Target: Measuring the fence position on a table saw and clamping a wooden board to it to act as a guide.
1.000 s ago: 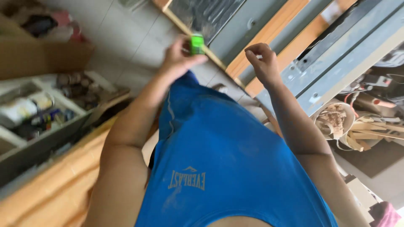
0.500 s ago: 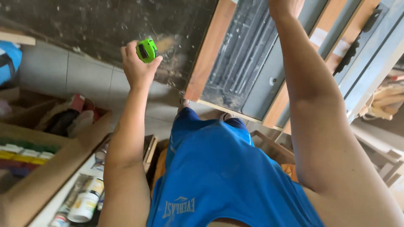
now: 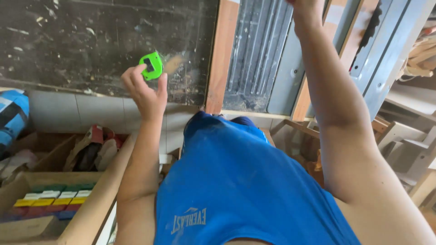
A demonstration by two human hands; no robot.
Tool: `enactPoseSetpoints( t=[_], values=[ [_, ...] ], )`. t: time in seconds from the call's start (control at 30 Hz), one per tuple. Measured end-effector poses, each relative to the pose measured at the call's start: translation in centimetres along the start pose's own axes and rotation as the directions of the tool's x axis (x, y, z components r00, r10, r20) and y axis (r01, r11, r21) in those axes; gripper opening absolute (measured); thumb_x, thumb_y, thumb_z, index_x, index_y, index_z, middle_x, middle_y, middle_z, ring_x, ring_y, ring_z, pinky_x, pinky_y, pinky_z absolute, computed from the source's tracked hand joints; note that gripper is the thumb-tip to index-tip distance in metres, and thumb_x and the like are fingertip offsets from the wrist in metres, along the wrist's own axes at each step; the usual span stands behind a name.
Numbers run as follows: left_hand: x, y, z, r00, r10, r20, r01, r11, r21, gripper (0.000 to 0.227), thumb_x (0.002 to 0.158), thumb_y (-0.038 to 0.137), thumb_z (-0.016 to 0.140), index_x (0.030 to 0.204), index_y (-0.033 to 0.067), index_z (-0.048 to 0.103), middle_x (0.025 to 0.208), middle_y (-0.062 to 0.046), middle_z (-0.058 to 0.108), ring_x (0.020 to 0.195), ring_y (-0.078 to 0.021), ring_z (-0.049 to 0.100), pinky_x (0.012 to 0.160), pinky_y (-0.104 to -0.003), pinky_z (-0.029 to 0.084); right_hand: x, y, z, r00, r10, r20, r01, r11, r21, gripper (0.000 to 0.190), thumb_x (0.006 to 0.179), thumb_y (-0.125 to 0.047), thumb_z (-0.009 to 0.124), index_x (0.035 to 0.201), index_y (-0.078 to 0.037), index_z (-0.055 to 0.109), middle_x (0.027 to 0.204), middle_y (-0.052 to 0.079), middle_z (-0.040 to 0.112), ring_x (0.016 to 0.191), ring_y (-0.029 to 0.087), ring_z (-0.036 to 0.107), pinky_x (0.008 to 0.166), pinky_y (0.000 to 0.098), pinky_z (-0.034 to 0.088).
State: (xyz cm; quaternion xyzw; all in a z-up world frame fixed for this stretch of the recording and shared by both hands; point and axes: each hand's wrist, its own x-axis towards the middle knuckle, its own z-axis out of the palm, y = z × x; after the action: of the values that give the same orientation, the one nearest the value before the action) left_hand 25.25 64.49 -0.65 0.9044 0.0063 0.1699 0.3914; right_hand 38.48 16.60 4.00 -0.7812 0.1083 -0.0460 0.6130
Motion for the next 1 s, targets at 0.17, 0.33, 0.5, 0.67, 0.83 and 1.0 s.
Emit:
enactPoseSetpoints(
  t=[0.17,0.33,0.5,0.67,0.83,1.0],
  values=[
    [-4.8,7.4,-0.2,0.919,-0.147,0.365,0.266,0.916,-0.3,0.024,0.094,0.018,0.087,0.112,0.0114,0.073,0.099,-0.008,0.075,0.084,-0.0202,0.077,0.07,-0.032,0.059,-14.5,0.8,-0.5,0.985,0.148,0.083,-0.168,0.925,0.341,0.03,0.116,-0.024,0.046,0.118,0.003,0.06,0.109,0.027,0.066,0.087,0.035,0.075,0.068,0.0449,0.069],
    [-12.1,13.4,0.1,0.699,-0.19,0.69,0.59,0.697,-0.406,0.065,0.084,0.024,0.096,0.138,0.0127,0.062,0.122,-0.011,0.077,0.097,-0.0164,0.078,0.073,-0.026,0.059,-29.2,0.4,0.1,0.842,0.42,0.34,-0.537,0.721,0.439,0.034,0.116,-0.025,0.042,0.117,0.005,0.057,0.109,0.028,0.065,0.087,0.035,0.075,0.071,0.0464,0.069],
    [-19.2,13.2,0.4,0.55,-0.296,0.781,0.747,0.594,-0.301,0.026,0.099,0.034,0.081,0.112,0.012,0.076,0.089,-0.006,0.08,0.07,-0.011,0.074,0.059,-0.024,0.057,-35.0,4.0,1.6,0.675,0.476,0.564,-0.724,0.575,0.381,0.03,0.115,-0.022,0.047,0.124,0.006,0.056,0.111,0.026,0.062,0.093,0.037,0.075,0.078,0.0535,0.069],
    [-21.2,11.9,-1.9,0.547,-0.467,0.695,0.803,0.528,-0.277,0.025,0.099,0.031,0.08,0.106,0.0094,0.07,0.084,-0.008,0.078,0.067,-0.0109,0.075,0.057,-0.02,0.055,-36.8,3.3,4.8,0.598,0.479,0.643,-0.762,0.587,0.272,0.022,0.11,-0.015,0.056,0.121,0.004,0.061,0.11,0.02,0.068,0.097,0.03,0.078,0.081,0.0432,0.071],
    [-21.5,7.2,-3.5,0.644,-0.617,0.452,0.697,0.717,-0.015,0.048,0.092,0.027,0.087,0.126,0.0072,0.061,0.113,-0.018,0.078,0.097,-0.0243,0.079,0.083,-0.037,0.062,-38.4,5.1,8.7,0.6,0.51,0.617,-0.776,0.559,0.293,0.02,0.106,-0.009,0.065,0.122,0.003,0.065,0.113,0.021,0.068,0.099,0.036,0.077,0.078,0.05,0.069],
    [-18.9,7.2,-6.0,0.675,0.172,0.718,0.011,0.97,-0.243,0.048,0.076,0.023,0.096,0.116,0.0149,0.072,0.105,-0.01,0.074,0.104,-0.0349,0.073,0.089,-0.045,0.059,-41.3,4.4,13.6,0.606,0.664,0.437,-0.795,0.52,0.312,0.029,0.102,-0.012,0.07,0.121,0.009,0.061,0.103,0.017,0.064,0.09,0.029,0.076,0.076,0.0479,0.069]
  ],
)
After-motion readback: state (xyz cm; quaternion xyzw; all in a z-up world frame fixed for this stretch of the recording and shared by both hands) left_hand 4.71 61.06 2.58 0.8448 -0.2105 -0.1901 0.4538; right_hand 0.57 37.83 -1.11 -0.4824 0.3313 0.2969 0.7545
